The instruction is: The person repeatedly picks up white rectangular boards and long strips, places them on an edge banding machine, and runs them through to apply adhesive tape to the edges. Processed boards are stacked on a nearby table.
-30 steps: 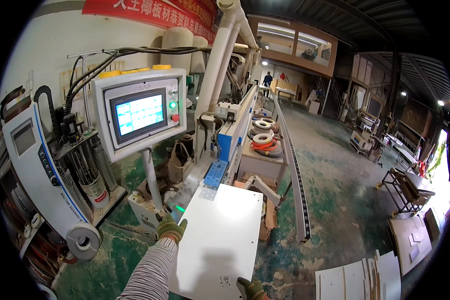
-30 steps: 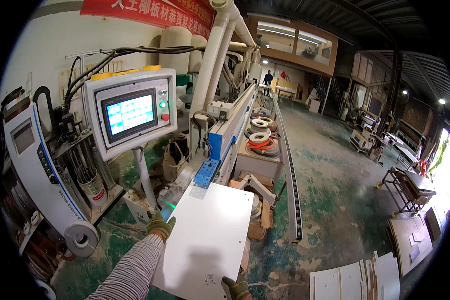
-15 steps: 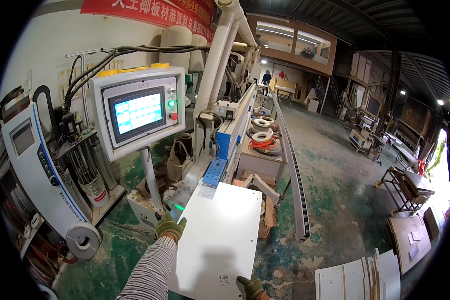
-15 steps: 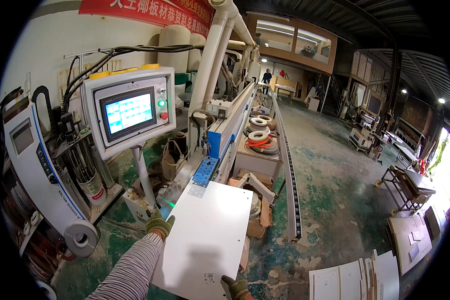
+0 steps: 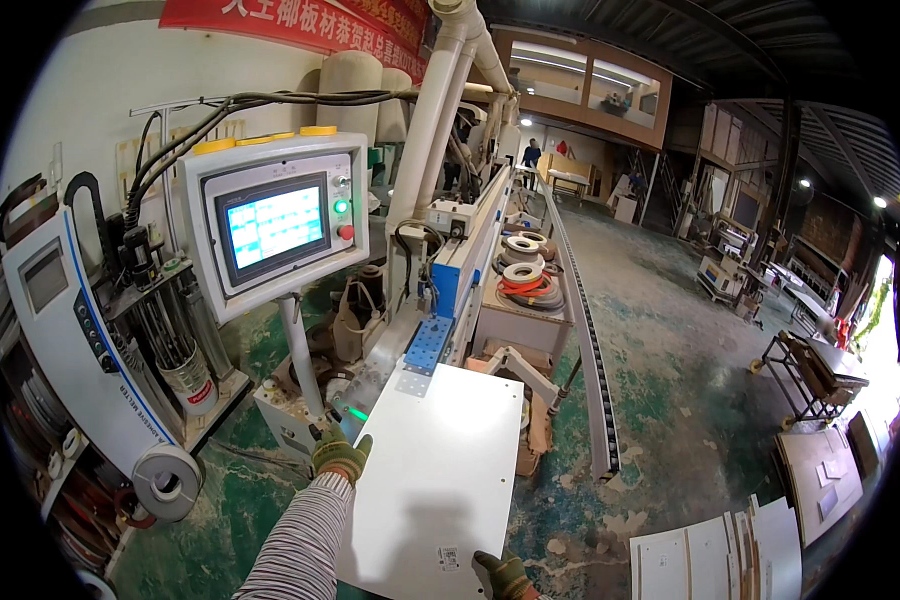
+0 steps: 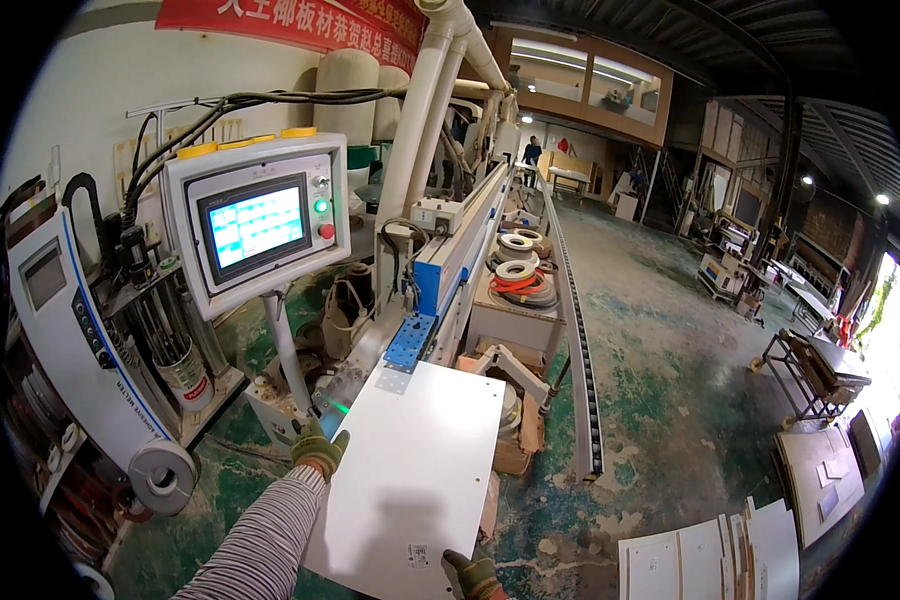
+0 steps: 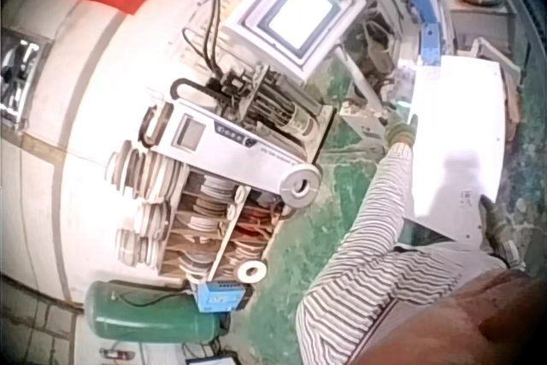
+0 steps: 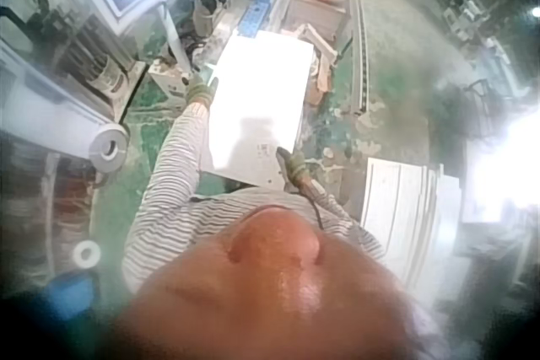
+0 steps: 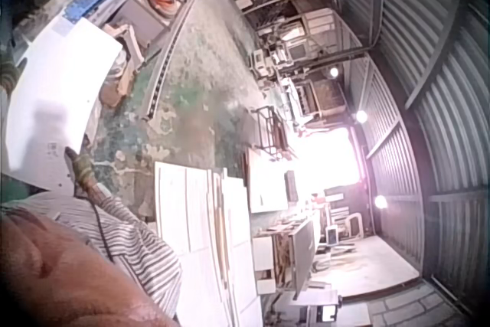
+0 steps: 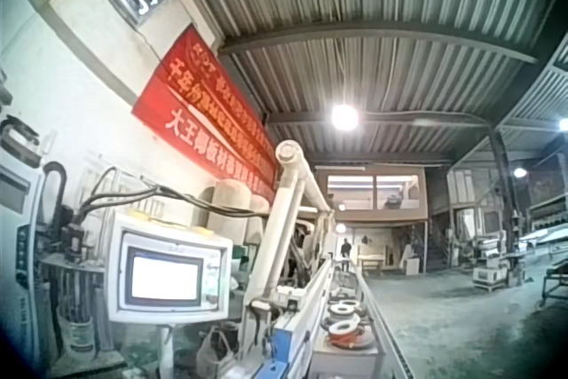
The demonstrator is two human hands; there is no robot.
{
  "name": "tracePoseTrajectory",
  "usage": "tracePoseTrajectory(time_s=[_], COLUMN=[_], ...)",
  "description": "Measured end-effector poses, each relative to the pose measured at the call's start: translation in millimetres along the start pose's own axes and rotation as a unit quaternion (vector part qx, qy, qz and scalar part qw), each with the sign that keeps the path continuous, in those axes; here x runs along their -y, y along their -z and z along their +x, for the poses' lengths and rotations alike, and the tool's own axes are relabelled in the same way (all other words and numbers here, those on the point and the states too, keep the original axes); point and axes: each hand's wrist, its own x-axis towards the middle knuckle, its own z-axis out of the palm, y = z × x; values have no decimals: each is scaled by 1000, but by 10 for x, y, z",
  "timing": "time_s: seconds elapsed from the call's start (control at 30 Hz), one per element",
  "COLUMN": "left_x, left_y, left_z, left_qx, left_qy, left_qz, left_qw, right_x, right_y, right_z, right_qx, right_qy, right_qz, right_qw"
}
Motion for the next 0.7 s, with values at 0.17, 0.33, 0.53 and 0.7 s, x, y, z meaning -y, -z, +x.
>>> tracePoseTrajectory(time_s=[0.17,0.33,0.53,0.7], left_x=[114,9,-29,60], left_y=[-155,-8,5,-96], left_z=[110,-13,-30,61], left_qx=[-58,-15,-13,-23], left_qy=[-10,-3,-8,-5], left_qz=[31,13,11,19], left_qw=[998,1000,1000,1000], right_x=[273,867,295,845], right_y=[-82,-188,-49,-154], right_z=[-215,-737,-383,-714], right_qx=[-37,-102,-70,-77], right_qy=[61,89,179,73], right_qz=[-32,-85,-184,-102], right_qw=[997,987,964,989])
